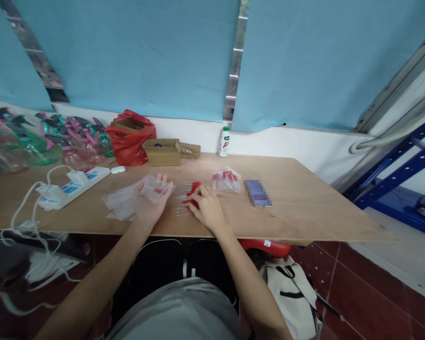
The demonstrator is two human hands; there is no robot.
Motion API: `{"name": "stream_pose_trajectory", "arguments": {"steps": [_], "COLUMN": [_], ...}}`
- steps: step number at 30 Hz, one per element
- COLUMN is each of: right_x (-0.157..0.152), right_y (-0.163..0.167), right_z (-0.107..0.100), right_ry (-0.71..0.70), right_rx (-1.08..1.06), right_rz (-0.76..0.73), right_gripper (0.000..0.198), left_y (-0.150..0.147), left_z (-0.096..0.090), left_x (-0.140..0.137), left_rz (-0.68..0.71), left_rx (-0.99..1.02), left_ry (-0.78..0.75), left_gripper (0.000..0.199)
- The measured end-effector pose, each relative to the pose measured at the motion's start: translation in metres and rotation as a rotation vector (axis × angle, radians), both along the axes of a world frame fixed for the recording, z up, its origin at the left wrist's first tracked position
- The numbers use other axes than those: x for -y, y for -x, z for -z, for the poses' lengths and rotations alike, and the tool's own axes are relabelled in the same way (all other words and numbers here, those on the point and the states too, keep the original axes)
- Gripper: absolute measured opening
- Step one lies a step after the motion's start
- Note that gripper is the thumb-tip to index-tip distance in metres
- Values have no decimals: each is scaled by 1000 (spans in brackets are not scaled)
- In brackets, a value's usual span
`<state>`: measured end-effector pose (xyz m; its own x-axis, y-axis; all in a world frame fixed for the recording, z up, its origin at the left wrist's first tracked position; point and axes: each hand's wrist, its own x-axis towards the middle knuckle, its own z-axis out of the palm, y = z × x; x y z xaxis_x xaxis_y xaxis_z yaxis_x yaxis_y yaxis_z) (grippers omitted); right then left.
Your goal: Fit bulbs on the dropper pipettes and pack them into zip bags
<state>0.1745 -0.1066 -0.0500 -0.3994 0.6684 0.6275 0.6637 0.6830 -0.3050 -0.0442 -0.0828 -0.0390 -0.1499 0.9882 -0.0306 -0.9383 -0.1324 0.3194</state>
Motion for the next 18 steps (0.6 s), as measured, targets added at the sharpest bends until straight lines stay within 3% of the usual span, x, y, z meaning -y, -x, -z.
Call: {"name": "stream_pose_trajectory", "arguments": {"steps": [4, 8, 18], "right_x": [4, 9, 10], "right_y": [0, -1, 6], "right_z": [-5, -10, -6], "right_ry": [8, -89, -82], "right_rx": [-178, -346, -242], "right_rz": [2, 56, -112], "right_gripper": [14, 14, 16], "left_y": [1, 2, -4], "left_z": [1, 2, -2], "left_x": [-2, -4, 4], "left_rz": [-50, -71, 48], "left_rx": [-4, -15, -6], "left_ry": [21, 40, 33], "left_gripper": [40, 39, 44]}}
